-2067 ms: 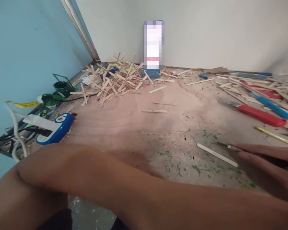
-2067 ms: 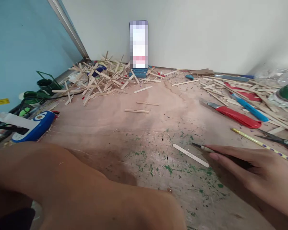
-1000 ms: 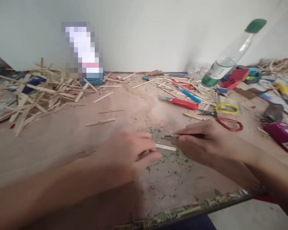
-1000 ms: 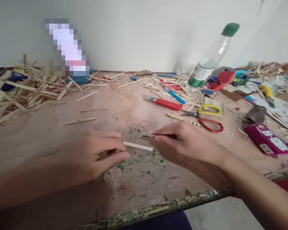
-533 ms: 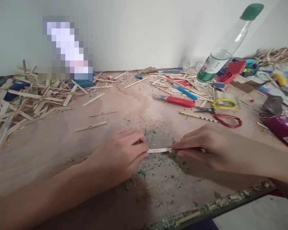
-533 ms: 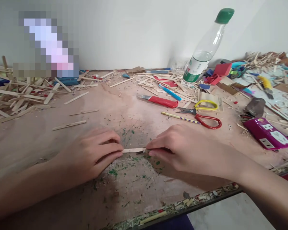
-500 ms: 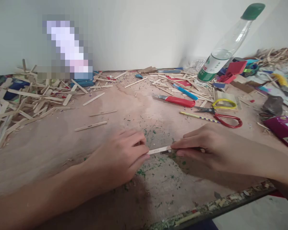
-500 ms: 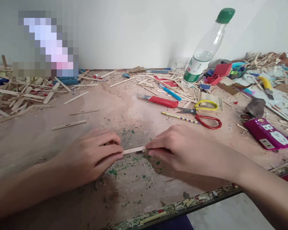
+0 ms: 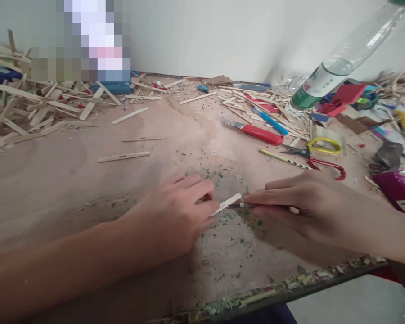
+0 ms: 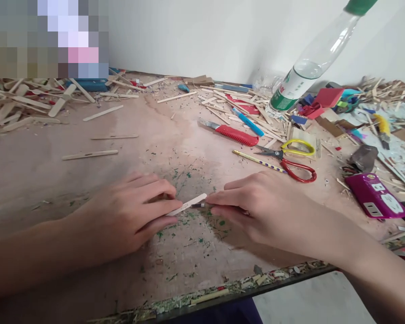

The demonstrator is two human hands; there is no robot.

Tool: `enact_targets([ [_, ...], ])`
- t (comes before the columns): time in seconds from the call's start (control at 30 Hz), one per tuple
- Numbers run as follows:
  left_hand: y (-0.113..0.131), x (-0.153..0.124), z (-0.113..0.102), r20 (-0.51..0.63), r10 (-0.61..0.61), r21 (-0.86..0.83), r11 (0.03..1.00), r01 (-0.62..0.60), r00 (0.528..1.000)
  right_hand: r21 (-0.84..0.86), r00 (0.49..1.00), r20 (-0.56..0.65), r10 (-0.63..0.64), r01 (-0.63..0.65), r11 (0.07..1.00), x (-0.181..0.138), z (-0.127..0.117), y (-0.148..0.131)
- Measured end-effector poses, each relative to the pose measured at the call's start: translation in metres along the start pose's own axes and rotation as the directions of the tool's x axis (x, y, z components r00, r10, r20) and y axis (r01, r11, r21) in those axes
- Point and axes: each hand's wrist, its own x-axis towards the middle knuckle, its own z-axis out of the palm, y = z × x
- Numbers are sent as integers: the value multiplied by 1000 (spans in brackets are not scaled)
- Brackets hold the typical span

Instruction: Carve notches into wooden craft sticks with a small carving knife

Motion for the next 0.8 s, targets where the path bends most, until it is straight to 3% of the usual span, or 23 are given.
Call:
enact_targets([
  [0.2, -19, -1, 2, -69, -18, -27, 1000, 16, 997, 33, 999, 28, -23, 22, 999, -3, 2, -4],
  [0.5, -6, -3, -6, -2, 16, -53, 998, -16, 1000, 48, 999, 29, -43, 42, 998, -2, 7, -6],
  [0.8, -12, -12, 6, 22, -15, 13, 1000, 14, 1000, 31, 1000, 3, -5, 5, 1000, 0, 4, -12],
])
